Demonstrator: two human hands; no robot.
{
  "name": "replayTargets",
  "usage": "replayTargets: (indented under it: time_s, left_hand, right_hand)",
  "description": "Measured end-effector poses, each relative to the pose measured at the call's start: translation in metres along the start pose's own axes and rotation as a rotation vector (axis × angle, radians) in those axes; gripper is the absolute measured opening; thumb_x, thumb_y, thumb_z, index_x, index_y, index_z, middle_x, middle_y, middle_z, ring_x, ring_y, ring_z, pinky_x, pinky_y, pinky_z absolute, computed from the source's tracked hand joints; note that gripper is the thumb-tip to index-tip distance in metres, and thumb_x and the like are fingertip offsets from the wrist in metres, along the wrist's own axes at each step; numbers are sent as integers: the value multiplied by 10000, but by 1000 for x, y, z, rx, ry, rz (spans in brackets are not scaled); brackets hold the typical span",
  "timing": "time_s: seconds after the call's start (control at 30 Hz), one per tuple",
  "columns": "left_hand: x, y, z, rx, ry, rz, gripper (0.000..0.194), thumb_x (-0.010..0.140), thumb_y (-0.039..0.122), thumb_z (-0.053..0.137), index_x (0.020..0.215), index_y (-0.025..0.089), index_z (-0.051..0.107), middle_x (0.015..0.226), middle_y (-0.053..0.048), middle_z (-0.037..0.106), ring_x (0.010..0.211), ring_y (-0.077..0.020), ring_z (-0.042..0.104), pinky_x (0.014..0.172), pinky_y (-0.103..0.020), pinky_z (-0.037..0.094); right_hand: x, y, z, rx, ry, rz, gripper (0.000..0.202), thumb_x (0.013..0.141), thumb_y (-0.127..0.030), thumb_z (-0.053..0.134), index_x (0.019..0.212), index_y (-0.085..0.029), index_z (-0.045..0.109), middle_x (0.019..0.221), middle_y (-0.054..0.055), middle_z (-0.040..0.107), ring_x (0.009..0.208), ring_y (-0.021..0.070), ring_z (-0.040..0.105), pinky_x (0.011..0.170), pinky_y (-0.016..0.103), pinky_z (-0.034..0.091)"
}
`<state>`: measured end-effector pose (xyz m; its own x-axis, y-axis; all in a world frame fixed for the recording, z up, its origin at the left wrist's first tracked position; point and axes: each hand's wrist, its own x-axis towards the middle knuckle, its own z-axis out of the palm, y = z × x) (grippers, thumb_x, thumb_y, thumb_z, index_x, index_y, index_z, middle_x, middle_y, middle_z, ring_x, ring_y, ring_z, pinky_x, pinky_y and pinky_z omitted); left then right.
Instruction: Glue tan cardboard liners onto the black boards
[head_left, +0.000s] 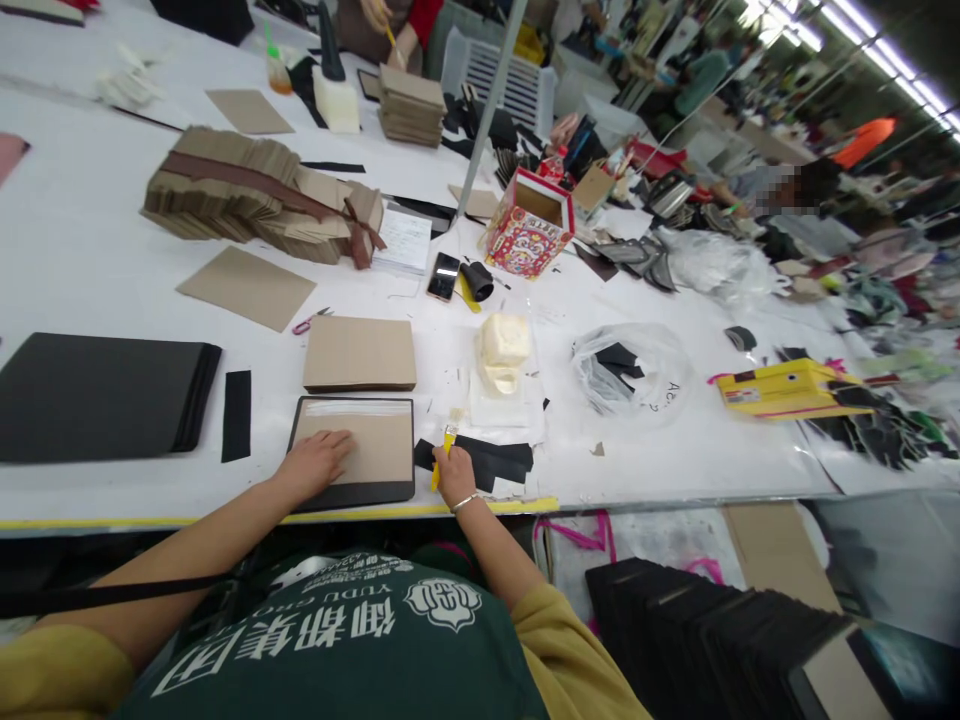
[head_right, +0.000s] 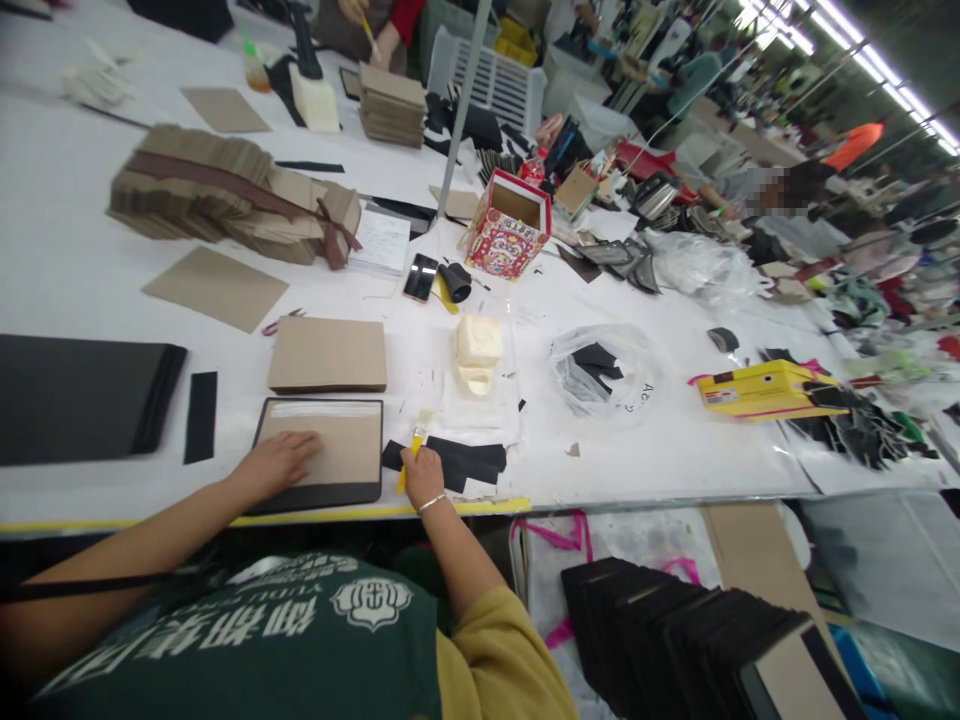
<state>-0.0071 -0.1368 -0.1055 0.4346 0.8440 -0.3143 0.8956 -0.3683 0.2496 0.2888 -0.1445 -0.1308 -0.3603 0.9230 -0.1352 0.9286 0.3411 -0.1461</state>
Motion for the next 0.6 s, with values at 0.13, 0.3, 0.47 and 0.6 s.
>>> replayTargets:
  time_s: [0.13,0.3,0.47,0.6]
  left_hand:
    - [0,3,-4,11,-16,-27,418,757,213,525,1175,234,516,1326,-62,439,1143,-249,419,916,-375,359]
    - [4,13,-17,1,-57,-55,416,721,189,553,1136,200,540,1302,-107,456,1121,-279,446,891,-408,378]
    - [21,47,-40,-387,112,-41,520,740,399,542,1200,164,485,1216,-121,523,1006,-214,538,902,-338,392]
    - [38,73,-55,-755,107,-152,471,678,488,562,1004,149,593,948,-76,641,698,-157,593,666,-265,466]
  right_hand:
    - [6,4,9,-4,-2,33,253,846,-122,393,1011,-180,577,774,76,536,797,187,468,804,320,331]
    - [3,15,-20,55,84,21,232,847,-142,404,983,-184,587,758,59,522,800,183,447,826,308,317]
    - [4,8,-57,112,201,-43,205,847,-168,403,937,-164,587,782,68,531,828,188,451,847,307,334]
    - [12,-10,-70,151,208,-170,219,836,-141,399,979,-177,561,792,51,544,801,169,472,924,332,304]
